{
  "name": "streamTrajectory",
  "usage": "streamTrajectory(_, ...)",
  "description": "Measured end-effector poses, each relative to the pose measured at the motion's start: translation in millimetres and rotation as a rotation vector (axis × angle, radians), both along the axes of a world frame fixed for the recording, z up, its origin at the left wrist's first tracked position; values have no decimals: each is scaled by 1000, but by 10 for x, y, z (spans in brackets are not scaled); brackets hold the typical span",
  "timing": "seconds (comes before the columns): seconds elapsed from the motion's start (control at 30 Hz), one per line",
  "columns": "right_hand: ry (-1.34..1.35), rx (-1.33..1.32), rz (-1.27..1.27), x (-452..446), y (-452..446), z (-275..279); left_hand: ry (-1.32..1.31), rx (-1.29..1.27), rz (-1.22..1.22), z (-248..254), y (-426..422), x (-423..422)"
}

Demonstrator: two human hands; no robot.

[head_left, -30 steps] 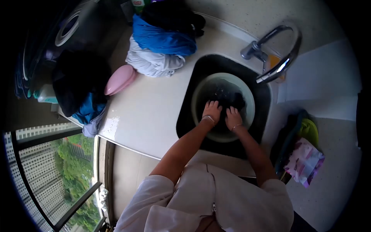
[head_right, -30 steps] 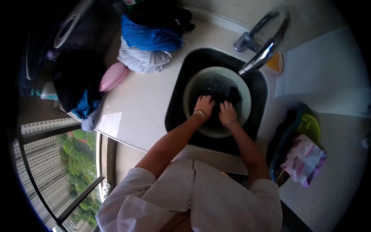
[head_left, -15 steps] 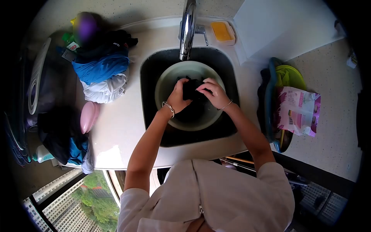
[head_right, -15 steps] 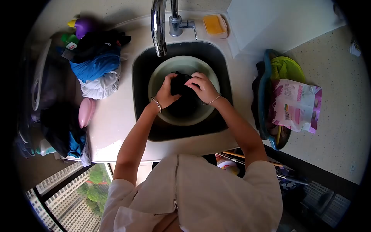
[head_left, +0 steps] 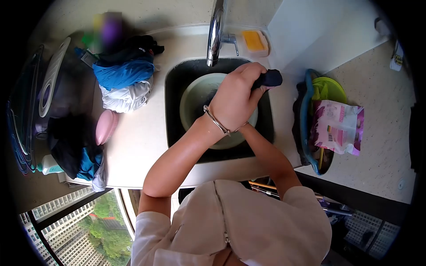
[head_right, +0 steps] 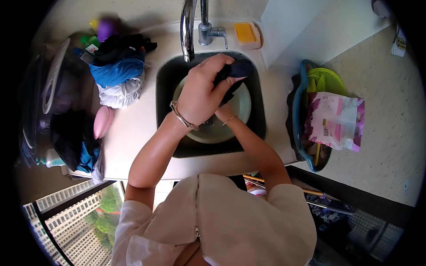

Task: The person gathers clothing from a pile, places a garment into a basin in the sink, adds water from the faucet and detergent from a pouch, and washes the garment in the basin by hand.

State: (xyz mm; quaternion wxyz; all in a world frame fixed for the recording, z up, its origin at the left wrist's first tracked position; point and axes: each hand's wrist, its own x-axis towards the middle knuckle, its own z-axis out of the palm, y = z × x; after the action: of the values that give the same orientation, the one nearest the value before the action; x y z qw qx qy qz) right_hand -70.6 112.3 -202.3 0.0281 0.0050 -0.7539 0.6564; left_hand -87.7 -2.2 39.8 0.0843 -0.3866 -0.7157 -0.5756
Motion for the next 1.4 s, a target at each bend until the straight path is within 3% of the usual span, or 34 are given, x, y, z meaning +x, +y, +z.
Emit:
streamTrajectory(0.03,104,-170,-168,-86,-43,-67,1,11,52,-9,-38,-30)
streamTrajectory(0.07,239,-113,-193,-205,1,-145,-101,-8,107,-84,-110,-74)
streamTrajectory(0.13,2,-167,-178,-350,213,-11,-342,61,215,-342,-318,-138)
streamTrajectory(0.17,46,-153,-260,-374,217,164,-472,96,312,-506,-431,-160)
streamTrajectory(0.27,118,262,-373,-488,380,391,-875,254,550,-1389,-707,-262)
streamTrajectory(0.33,78,338,-359,-590,372,384,-1218,355,511,-2019,-756,-269)
streamTrajectory(0.4,120,662,-394,-674,261,315,-1435,311,515,-2314,-665,-221)
streamTrajectory(0.47,53,695,-373,-733,157,-37,-1537,248,529,-2520,-534,-181)
streamTrajectory(0.57,28,922,-188,-646,-34,-592,-1742,433,749,-2876,-397,-184)
streamTrajectory(0.63,119,1167,-19,-427,-152,-750,-1812,476,719,-2936,-428,-173)
streamTrajectory(0.67,117,1172,-8,-424,-59,-745,-1869,501,692,-2955,-459,-158)
streamTrajectory(0.73,129,1318,308,-440,184,-634,-1848,484,715,-2960,-404,-137)
streamTrajectory(0.77,-223,1380,300,-533,104,-326,-1895,455,725,-2959,-387,-120)
streamTrajectory(0.8,-225,1378,301,-619,136,-484,-1944,417,732,-2953,-392,-86)
streamTrajectory(0.87,-415,981,-77,-751,204,-769,-2011,464,675,-3194,-388,-11)
streamTrajectory(0.93,-291,716,-244,-713,72,-744,-2137,741,159,-3351,-397,25)
streamTrajectory(1.03,-145,546,-151,-354,-316,-248,-2099,857,0,-2644,-420,14)
streamTrajectory(1.07,-60,532,-92,-193,-445,-69,-2022,1003,-185,-2669,-413,34)
streamTrajectory(1.1,-56,459,-24,-41,-588,208,-2022,993,-190,-2950,-359,61)
streamTrajectory(1.13,-53,387,42,92,-707,447,-1676,1368,-536,-3417,-264,86)
streamTrajectory(1.2,131,486,29,271,-836,610,-1434,1566,-711,-3465,-240,143)
streamTrajectory(1.23,91,526,24,298,-847,617,-1311,1657,-808,-3513,-226,177)
streamTrajectory(1.3,106,545,-18,258,-825,573,-1253,1472,-839,-3597,-110,143)
streamTrajectory(1.33,122,562,-57,201,-803,521,-1216,2251,-842,-3407,95,234)
streamTrajectory(1.4,173,600,-133,-11,-716,385,-1427,1760,-678,-3417,-113,68)
